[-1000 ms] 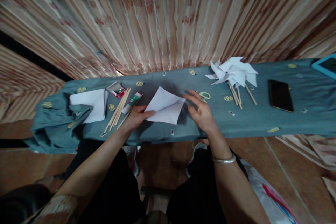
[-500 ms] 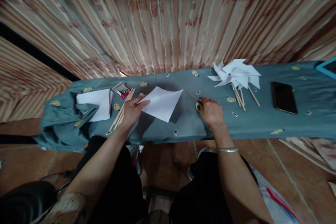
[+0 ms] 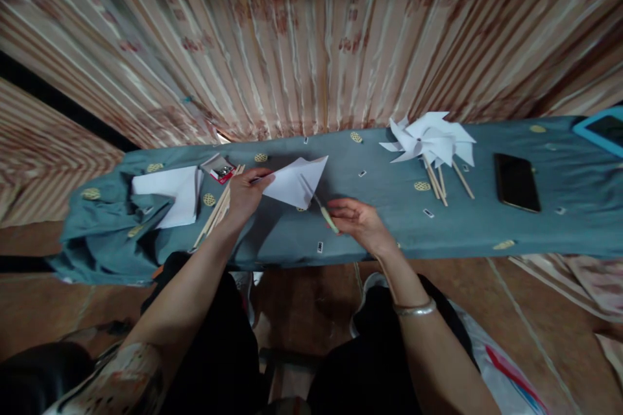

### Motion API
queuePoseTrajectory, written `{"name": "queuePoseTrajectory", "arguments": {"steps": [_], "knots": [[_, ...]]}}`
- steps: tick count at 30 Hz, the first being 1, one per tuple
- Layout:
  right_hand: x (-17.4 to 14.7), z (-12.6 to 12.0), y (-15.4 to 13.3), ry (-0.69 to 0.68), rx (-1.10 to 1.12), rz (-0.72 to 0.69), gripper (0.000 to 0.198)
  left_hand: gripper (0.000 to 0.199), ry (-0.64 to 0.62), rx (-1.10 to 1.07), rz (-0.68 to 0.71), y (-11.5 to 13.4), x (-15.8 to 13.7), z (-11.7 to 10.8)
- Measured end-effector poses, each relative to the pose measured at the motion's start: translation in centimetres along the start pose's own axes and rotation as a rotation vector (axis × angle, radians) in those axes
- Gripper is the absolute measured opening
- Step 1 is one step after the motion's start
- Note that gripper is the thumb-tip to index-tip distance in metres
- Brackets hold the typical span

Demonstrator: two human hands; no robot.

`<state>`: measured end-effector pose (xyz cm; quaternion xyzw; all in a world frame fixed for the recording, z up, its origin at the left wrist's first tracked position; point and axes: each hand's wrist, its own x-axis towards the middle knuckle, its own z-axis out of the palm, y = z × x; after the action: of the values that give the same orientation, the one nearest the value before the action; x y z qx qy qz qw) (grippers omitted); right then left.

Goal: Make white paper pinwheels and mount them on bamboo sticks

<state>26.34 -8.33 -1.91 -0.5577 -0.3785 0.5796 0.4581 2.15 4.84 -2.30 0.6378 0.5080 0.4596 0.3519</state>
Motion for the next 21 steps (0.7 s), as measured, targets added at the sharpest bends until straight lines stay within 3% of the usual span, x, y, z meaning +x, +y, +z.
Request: {"name": "queuePoseTrajectory", "arguments": {"steps": [4, 8, 13, 21], "knots": [[0.7, 1.3, 1.0, -0.018, 0.029, 0.094, 0.044, 0.011, -0.025, 0.018, 0.013, 0.6, 0.0, 0.6], [0.8, 1.4, 1.1, -0.030, 0.073, 0.113, 0.042, 0.012, 0.035, 0.035, 0.057, 1.4, 0.8, -0.2], [-0.3, 1.8, 0.5, -0.092, 0.219, 0.089, 0.049, 0.017, 0.165, -0.112, -0.001, 1.4, 1.9, -1.6], [-1.7, 2.9, 0.0, -0.219, 0.088, 0.006, 0.063, 0.018, 0.153, -0.276, -0.036, 1.8, 1.5, -2.4]]}}
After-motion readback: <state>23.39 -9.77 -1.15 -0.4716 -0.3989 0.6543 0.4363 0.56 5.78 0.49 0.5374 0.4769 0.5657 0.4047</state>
